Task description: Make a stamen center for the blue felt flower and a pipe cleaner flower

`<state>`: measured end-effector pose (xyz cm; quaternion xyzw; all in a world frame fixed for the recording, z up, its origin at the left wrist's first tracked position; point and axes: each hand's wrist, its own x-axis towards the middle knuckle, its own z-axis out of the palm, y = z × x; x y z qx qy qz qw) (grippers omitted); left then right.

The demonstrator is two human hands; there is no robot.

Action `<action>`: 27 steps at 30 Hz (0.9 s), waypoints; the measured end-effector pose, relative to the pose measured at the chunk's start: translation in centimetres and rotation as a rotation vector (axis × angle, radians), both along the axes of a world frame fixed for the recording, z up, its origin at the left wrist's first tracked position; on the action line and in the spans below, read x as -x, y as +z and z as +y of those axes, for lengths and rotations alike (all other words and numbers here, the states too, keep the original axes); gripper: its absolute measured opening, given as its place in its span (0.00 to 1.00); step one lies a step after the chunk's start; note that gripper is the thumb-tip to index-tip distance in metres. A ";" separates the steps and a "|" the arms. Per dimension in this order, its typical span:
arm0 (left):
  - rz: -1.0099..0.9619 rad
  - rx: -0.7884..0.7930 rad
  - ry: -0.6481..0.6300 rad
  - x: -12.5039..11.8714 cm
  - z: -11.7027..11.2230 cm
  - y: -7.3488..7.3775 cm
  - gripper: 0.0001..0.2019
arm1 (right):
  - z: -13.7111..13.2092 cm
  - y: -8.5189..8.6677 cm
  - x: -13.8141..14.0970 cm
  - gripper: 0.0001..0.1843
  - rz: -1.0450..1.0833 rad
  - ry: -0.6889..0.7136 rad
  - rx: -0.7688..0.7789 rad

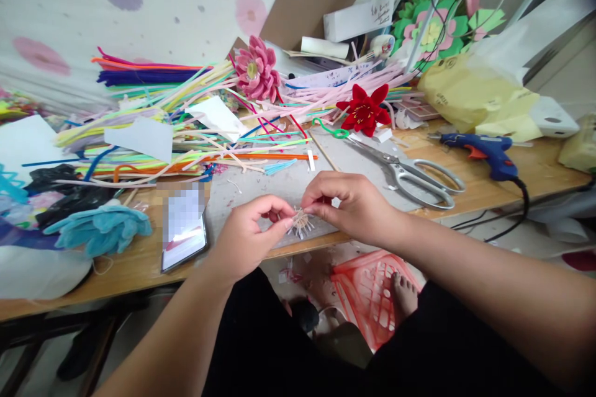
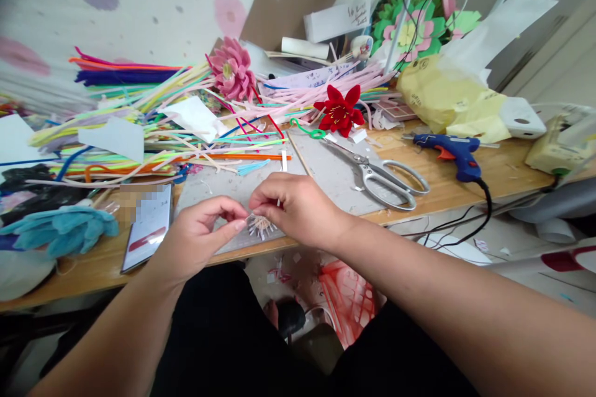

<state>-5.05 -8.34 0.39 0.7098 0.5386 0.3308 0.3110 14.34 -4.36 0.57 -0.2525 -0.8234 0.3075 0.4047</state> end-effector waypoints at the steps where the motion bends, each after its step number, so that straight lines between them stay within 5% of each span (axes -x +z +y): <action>1: 0.067 -0.025 -0.010 0.3 0.1 0.0 0.03 | 0.1 -0.3 -0.1 0.06 -0.020 -0.003 -0.004; 12: 0.228 -0.217 -0.064 1.1 1.6 -3.0 0.08 | 0.4 -3.0 0.2 0.06 -0.412 -0.112 -0.079; 27: 0.395 -0.261 -0.056 1.1 1.2 -3.7 0.06 | 0.2 -4.0 0.1 0.09 -0.531 -0.075 -0.179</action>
